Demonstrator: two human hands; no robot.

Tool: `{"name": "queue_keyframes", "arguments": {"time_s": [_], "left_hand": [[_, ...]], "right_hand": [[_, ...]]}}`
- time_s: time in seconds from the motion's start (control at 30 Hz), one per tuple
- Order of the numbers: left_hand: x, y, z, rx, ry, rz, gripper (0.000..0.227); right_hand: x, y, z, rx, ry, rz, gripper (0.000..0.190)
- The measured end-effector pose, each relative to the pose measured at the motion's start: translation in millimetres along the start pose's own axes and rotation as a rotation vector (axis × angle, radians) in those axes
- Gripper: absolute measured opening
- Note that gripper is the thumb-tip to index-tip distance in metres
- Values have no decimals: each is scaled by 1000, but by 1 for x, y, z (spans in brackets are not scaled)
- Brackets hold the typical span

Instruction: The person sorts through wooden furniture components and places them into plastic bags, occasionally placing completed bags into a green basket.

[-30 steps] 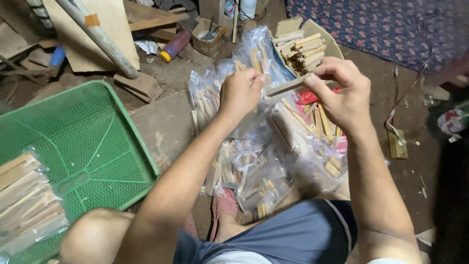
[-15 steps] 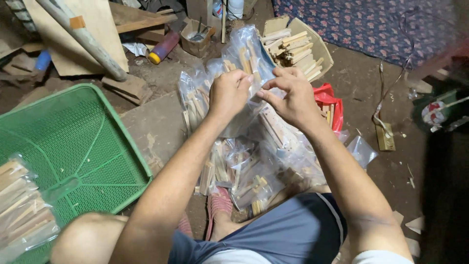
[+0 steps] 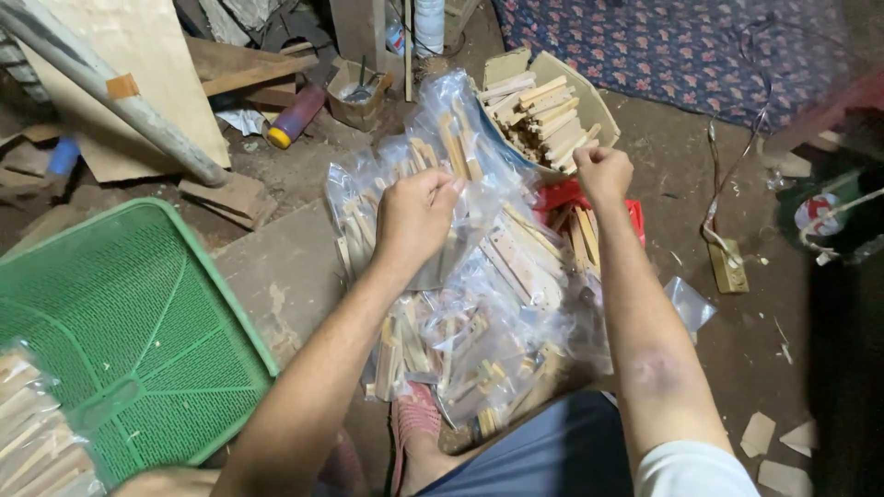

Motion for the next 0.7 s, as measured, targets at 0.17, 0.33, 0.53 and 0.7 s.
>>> {"name": "queue_keyframes", "arguments": {"time_s": [0.17,0.33,0.53,0.7], "left_hand": [[-3,2,0,33,-40,-2,17],[0,2,0,11,-13,24,14],[7,10,-5,-22,-5,45,13],[-2,3,-2,-19,-10,37,14]], "right_hand": [[-13,47,-24,103,73,326,40],[20,55,-13,130,116,496,40],[-3,58,-34,89,123,517,32],[9,0,-1,-106,177,307,37]]}}
Point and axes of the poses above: each hand's wrist, its own z-axis away from the middle knuckle, its own y-axis out of the palm, x = y × z, the point moved 1 cm from there along -z, towards the middle knuckle, and after that the axes turned 8 degrees about y, right-handed, at the moved point
